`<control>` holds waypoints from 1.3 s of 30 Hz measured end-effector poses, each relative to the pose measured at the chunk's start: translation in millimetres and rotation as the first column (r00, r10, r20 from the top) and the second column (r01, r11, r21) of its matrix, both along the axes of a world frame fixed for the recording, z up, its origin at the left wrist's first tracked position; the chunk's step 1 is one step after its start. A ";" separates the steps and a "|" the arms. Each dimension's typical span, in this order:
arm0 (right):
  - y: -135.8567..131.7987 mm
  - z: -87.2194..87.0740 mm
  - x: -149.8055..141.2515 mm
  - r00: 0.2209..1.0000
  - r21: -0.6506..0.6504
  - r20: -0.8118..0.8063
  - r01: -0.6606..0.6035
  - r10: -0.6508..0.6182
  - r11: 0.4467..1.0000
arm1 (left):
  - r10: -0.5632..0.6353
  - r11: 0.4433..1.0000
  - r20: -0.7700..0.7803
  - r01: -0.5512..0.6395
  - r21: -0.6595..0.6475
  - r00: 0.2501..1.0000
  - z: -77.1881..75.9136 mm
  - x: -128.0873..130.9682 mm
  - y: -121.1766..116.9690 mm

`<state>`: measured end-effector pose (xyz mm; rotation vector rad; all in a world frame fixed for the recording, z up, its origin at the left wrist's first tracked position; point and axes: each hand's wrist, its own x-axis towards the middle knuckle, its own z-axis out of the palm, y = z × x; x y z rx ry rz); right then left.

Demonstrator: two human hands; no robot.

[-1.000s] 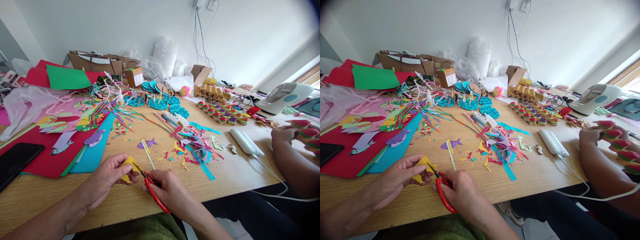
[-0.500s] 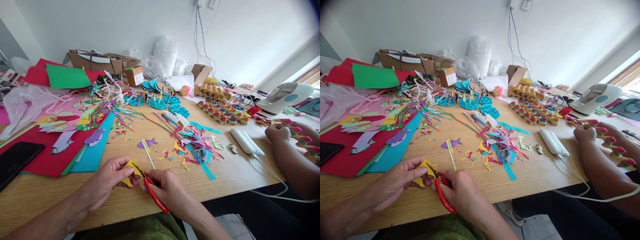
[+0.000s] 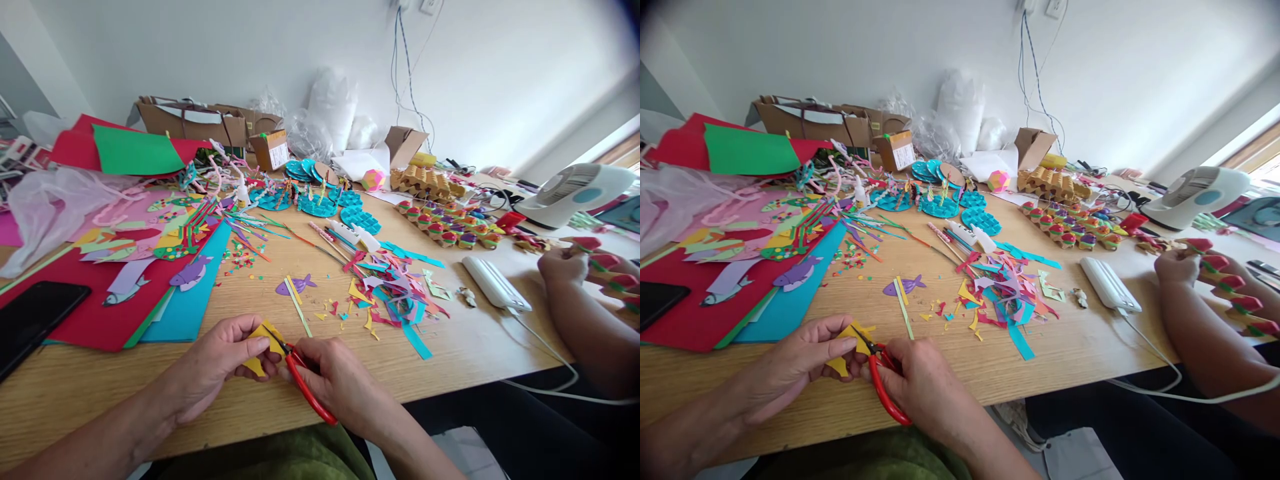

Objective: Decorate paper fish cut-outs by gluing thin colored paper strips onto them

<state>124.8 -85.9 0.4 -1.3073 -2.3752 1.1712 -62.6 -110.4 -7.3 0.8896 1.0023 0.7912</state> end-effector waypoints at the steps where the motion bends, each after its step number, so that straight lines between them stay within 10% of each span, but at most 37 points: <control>1: 0.4 -1.0 0.0 1.000 0.003 -0.003 -0.002 0.002 1.000 | 0.000 1.000 -0.007 0.000 -0.005 1.000 0.1 -0.1 -0.3; 16: 6.4 6.7 4.4 0.999 -0.127 0.015 -0.034 0.036 0.991 | 0.126 0.992 -0.053 -0.126 0.004 0.991 -0.1 -10.3 -3.2; 28: 10.6 -0.5 -21.9 0.845 -0.341 -0.429 0.174 -0.318 0.924 | 0.160 0.984 -0.178 -0.142 0.111 0.971 3.3 3.4 0.4; 39: 17.0 -2.2 -19.0 0.872 -0.277 -0.349 0.253 -0.342 0.927 | 0.207 0.975 -0.192 -0.185 0.123 0.959 -2.5 -3.8 -0.3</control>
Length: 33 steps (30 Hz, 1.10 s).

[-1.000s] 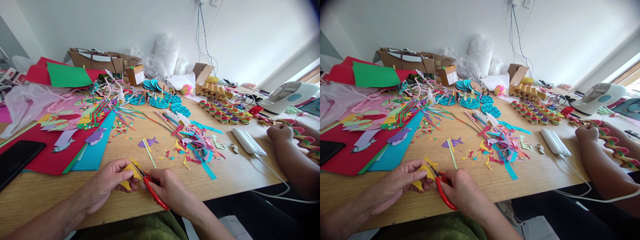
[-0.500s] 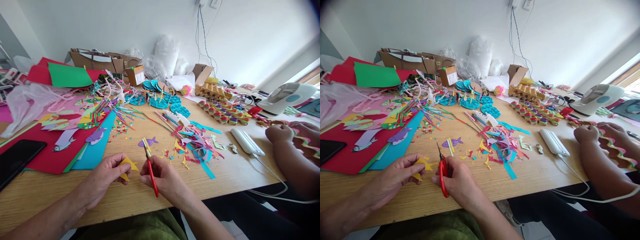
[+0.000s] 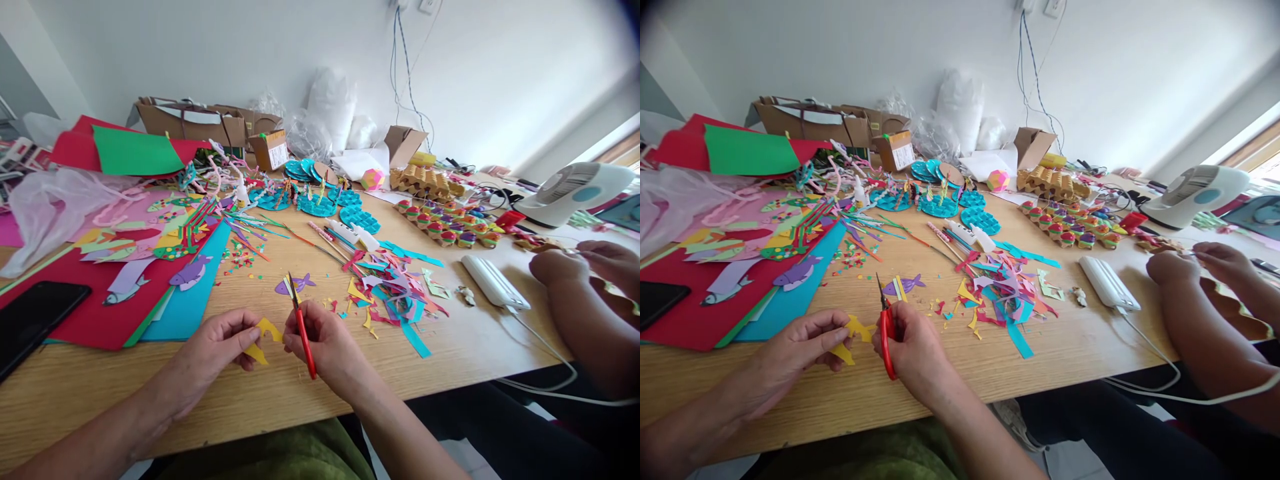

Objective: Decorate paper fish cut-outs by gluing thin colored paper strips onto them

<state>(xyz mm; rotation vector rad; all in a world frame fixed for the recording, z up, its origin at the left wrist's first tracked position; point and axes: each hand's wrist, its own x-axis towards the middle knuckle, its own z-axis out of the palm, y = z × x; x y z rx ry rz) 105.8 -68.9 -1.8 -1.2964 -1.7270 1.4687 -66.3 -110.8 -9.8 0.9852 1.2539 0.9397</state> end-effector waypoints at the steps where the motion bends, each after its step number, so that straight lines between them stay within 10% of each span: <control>1: 0.3 -0.8 0.5 1.000 0.016 0.008 -0.006 0.006 1.000 | 0.006 1.000 -0.009 -0.006 0.008 1.000 -0.3 -0.7 0.3; 11: 1.9 0.3 -1.1 0.975 -0.028 -0.197 0.095 -0.099 0.995 | 0.111 0.994 0.316 -0.111 -0.018 0.942 -4.3 0.5 -4.9; 18: -0.6 1.1 1.9 0.989 0.025 -0.124 0.081 -0.077 0.996 | 0.109 0.989 -0.031 -0.105 0.108 0.994 7.6 2.1 5.5; 27: 10.8 24.3 6.2 0.967 0.248 0.222 -0.179 0.124 0.952 | -0.173 0.967 -0.318 0.223 0.127 0.932 20.8 -4.3 14.5; 33: 11.8 15.1 4.4 0.988 0.215 0.119 -0.123 0.099 0.969 | -0.120 0.957 -0.363 0.204 0.205 0.924 26.6 -12.6 18.8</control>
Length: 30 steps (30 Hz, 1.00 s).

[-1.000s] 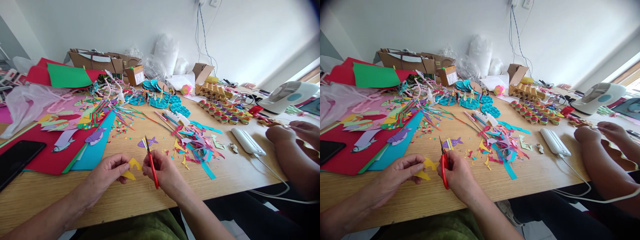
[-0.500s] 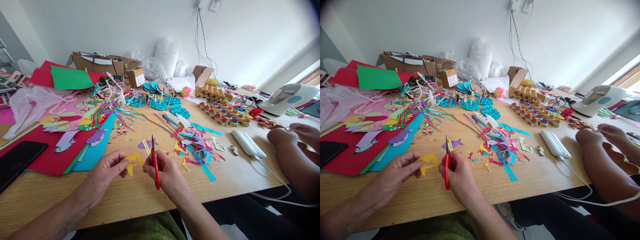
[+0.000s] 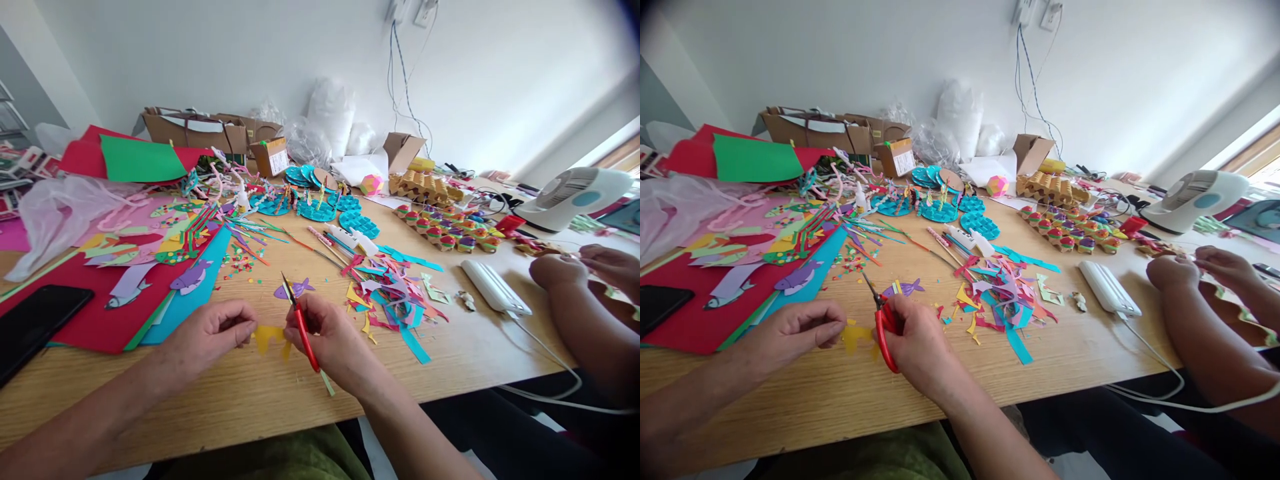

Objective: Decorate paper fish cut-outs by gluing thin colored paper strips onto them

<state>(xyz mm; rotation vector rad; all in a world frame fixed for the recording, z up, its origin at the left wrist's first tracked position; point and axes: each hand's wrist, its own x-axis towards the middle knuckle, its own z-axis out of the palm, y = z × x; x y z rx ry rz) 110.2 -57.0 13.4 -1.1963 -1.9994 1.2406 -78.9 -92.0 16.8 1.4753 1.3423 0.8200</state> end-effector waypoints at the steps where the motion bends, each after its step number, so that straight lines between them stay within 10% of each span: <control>1: 0.2 -1.7 -0.2 0.999 -0.032 -0.033 0.019 -0.020 0.999 | 0.021 1.000 -0.004 -0.021 0.018 1.000 0.8 -1.6 0.3; 7: -1.7 -1.9 -4.3 0.907 -0.241 -0.376 0.099 -0.187 0.965 | 0.274 0.960 0.224 -0.281 0.000 0.936 -10.4 0.8 -9.6; 16: -6.3 -6.3 -19.1 0.854 -0.293 -0.472 0.083 -0.220 0.953 | 0.182 0.983 0.267 -0.178 -0.039 0.946 -20.0 26.2 -11.8; 23: -6.6 3.8 18.5 0.999 -0.030 0.004 -0.054 0.054 0.998 | 0.204 0.979 0.296 -0.187 -0.083 0.933 -17.3 9.1 -10.6; 30: -11.0 8.5 40.3 0.904 -0.001 0.386 -0.200 0.185 0.980 | 0.230 0.969 0.379 -0.173 -0.178 0.897 -13.0 7.0 -10.2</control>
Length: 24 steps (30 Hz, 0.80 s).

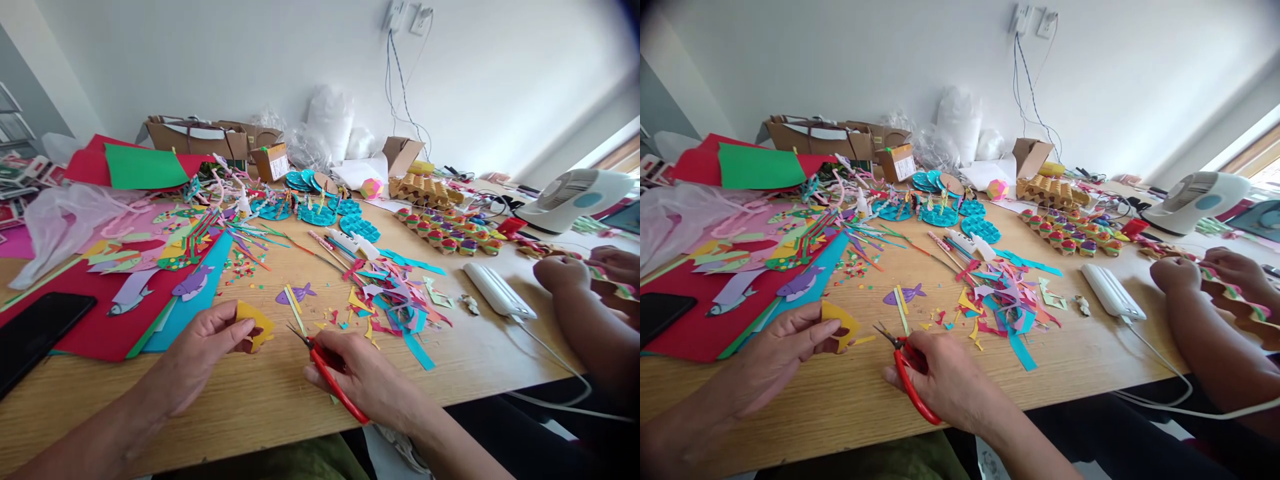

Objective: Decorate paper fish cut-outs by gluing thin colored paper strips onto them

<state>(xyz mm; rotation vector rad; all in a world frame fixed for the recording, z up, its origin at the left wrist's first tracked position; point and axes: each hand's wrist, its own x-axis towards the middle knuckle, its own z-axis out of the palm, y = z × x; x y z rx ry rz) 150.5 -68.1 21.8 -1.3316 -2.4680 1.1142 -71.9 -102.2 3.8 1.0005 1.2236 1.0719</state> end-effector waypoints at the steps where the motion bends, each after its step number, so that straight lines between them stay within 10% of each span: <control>1: -1.0 0.6 -1.9 1.000 -0.002 -0.001 -0.011 0.011 1.000 | -0.003 1.000 0.024 0.003 -0.007 1.000 0.9 2.0 0.5; 24: -2.4 3.6 -22.5 1.000 -0.032 0.011 -0.002 0.003 0.999 | -0.082 0.997 0.105 0.081 0.017 0.991 -4.2 10.5 1.2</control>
